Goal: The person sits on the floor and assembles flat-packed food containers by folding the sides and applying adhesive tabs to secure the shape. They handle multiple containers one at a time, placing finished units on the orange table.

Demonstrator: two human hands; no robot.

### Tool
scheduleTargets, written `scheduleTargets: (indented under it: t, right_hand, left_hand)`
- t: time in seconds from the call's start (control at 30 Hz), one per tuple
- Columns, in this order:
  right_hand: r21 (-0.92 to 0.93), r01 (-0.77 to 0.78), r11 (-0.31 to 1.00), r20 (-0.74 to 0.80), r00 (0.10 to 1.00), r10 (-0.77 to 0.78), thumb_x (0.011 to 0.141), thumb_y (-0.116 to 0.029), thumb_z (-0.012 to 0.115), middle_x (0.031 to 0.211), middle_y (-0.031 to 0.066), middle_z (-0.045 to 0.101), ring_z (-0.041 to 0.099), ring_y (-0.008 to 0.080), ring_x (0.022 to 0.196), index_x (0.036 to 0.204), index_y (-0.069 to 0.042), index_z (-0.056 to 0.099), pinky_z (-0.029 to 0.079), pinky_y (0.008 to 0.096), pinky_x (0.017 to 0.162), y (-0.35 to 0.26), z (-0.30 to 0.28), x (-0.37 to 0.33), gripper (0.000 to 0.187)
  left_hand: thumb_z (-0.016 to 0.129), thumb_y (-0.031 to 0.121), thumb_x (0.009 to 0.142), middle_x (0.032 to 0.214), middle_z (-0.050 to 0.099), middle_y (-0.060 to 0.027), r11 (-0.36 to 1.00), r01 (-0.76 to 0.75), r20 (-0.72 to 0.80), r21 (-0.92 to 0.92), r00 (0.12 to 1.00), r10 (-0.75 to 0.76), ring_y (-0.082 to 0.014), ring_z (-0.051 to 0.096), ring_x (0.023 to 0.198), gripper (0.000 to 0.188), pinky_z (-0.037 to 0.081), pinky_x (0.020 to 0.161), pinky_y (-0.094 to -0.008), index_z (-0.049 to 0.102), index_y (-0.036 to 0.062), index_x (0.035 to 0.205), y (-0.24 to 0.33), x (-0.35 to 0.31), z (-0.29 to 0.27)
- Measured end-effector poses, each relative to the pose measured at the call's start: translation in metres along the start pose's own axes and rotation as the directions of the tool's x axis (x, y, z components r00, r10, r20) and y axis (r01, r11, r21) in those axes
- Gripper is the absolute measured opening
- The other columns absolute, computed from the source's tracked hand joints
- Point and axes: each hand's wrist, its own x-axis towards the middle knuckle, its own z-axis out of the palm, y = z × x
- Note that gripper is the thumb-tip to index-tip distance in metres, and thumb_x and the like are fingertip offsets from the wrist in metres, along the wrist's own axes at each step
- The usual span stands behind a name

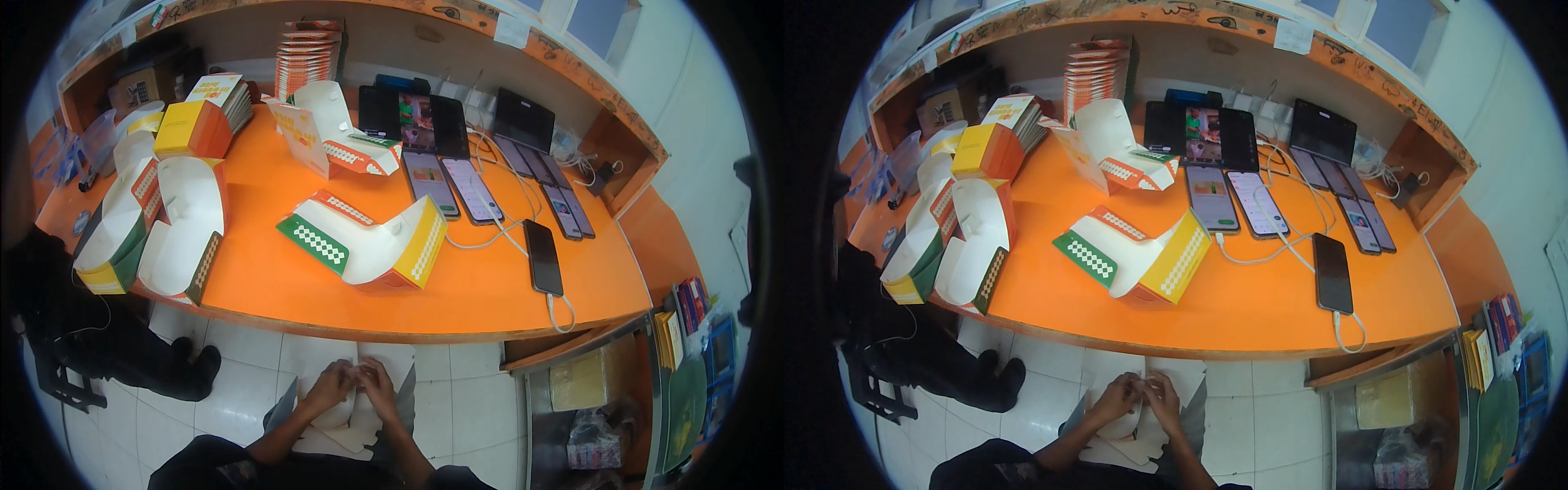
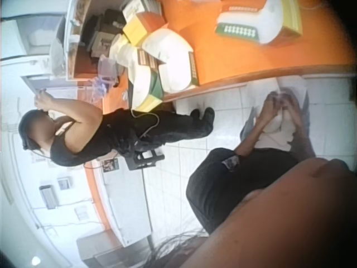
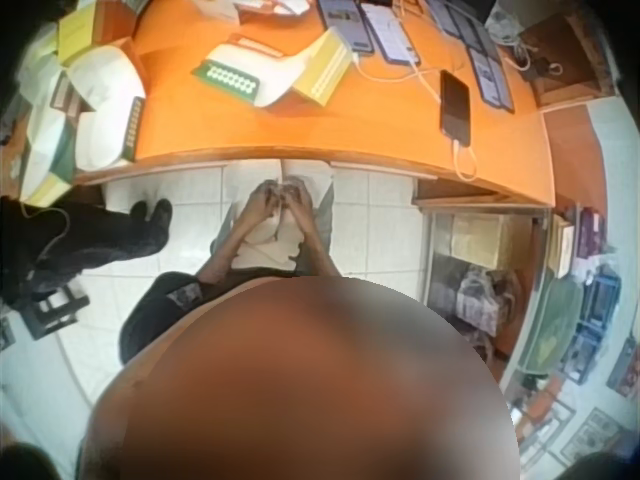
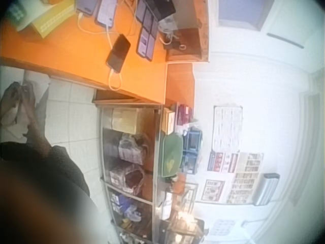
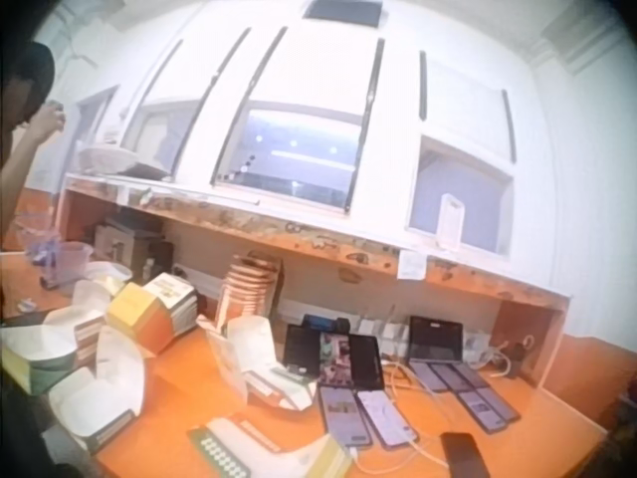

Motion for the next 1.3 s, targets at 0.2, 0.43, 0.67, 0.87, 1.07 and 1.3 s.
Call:
scheduleTargets:
  t: [0.2, 0.43, 0.67, 0.87, 1.07, 1.3]
  right_hand:
    - [-0.298, 0.075, 0.952, -0.028, 0.996, -0.087, 0.081, -0.02, 0.069, 0.092, 0.0095, 0.067, 0.064, 0.0162, 0.081, 0.107, -0.003, 0.061, 0.052, 0.0271, 0.069, 0.002, 0.012, 0.038, 0.032]
    - [-0.39, -0.02, 0.921, 0.047, 0.998, 0.042, 0.08, -0.012, 0.07, 0.086, 0.0107, 0.067, 0.064, 0.0139, 0.075, 0.096, 0.001, 0.063, 0.054, 0.0248, 0.063, 0.02, -0.012, 0.058, 0.022]
    - [-0.435, -0.033, 0.9, 0.132, 0.986, 0.1, 0.079, -0.022, 0.07, 0.077, 0.0083, 0.067, 0.063, 0.0151, 0.067, 0.086, -0.001, 0.068, 0.049, 0.0278, 0.063, 0.017, -0.02, 0.038, 0.023]
    - [-0.542, 0.149, 0.827, 0.176, 0.982, -0.061, 0.078, -0.031, 0.071, 0.078, 0.0114, 0.065, 0.063, 0.02, 0.071, 0.087, -0.006, 0.069, 0.047, 0.0301, 0.067, 0.017, -0.018, 0.032, 0.027]
    - [-0.562, 0.071, 0.824, 0.16, 0.987, 0.024, 0.078, -0.034, 0.071, 0.08, 0.0109, 0.067, 0.063, 0.0195, 0.072, 0.09, -0.005, 0.07, 0.048, 0.029, 0.066, 0.005, -0.014, 0.027, 0.031]
    - [-0.496, 0.037, 0.868, 0.282, 0.952, 0.121, 0.085, -0.026, 0.065, 0.089, 0.0078, 0.069, 0.063, 0.0134, 0.083, 0.098, -0.003, 0.069, 0.047, 0.0252, 0.076, -0.01, -0.014, 0.023, 0.027]
  left_hand:
    - [0.065, 0.007, 0.077, 0.098, 0.05, -0.0163, 0.997, 0.074, 0.083, 0.031, 0.994, -0.077, -0.0228, 0.062, 0.075, 0.045, 0.058, 0.056, -0.0308, 0.042, 0.0002, 0.115, -0.006, 0.0, -0.001]
    - [0.066, 0.003, 0.076, 0.109, 0.044, -0.0169, 0.994, 0.111, 0.089, 0.001, 0.99, -0.111, -0.0251, 0.058, 0.089, 0.054, 0.059, 0.056, -0.0316, 0.039, 0.0048, 0.122, -0.002, -0.002, -0.003]
    - [0.061, -0.004, 0.078, 0.113, 0.043, -0.0172, 0.991, 0.105, 0.054, -0.086, 0.993, -0.1, -0.0251, 0.057, 0.093, 0.054, 0.061, 0.059, -0.0338, 0.036, 0.0022, 0.125, 0.001, -0.004, 0.003]
    - [0.059, 0.0, 0.083, 0.111, 0.048, -0.0151, 0.968, 0.182, 0.063, -0.171, 0.983, -0.173, -0.0214, 0.059, 0.09, 0.042, 0.061, 0.057, -0.0343, 0.039, -0.0012, 0.12, 0.014, -0.009, -0.003]
    - [0.06, 0.008, 0.087, 0.097, 0.061, -0.0121, 0.95, 0.266, 0.027, -0.165, 0.964, -0.265, -0.0171, 0.064, 0.077, 0.029, 0.06, 0.056, -0.0311, 0.047, -0.0028, 0.111, 0.015, -0.005, -0.005]
    - [0.063, 0.005, 0.082, 0.088, 0.064, -0.012, 0.964, 0.22, -0.016, -0.148, 0.974, -0.224, -0.0175, 0.066, 0.07, 0.023, 0.057, 0.054, -0.0306, 0.053, -0.0038, 0.101, 0.006, -0.003, -0.005]
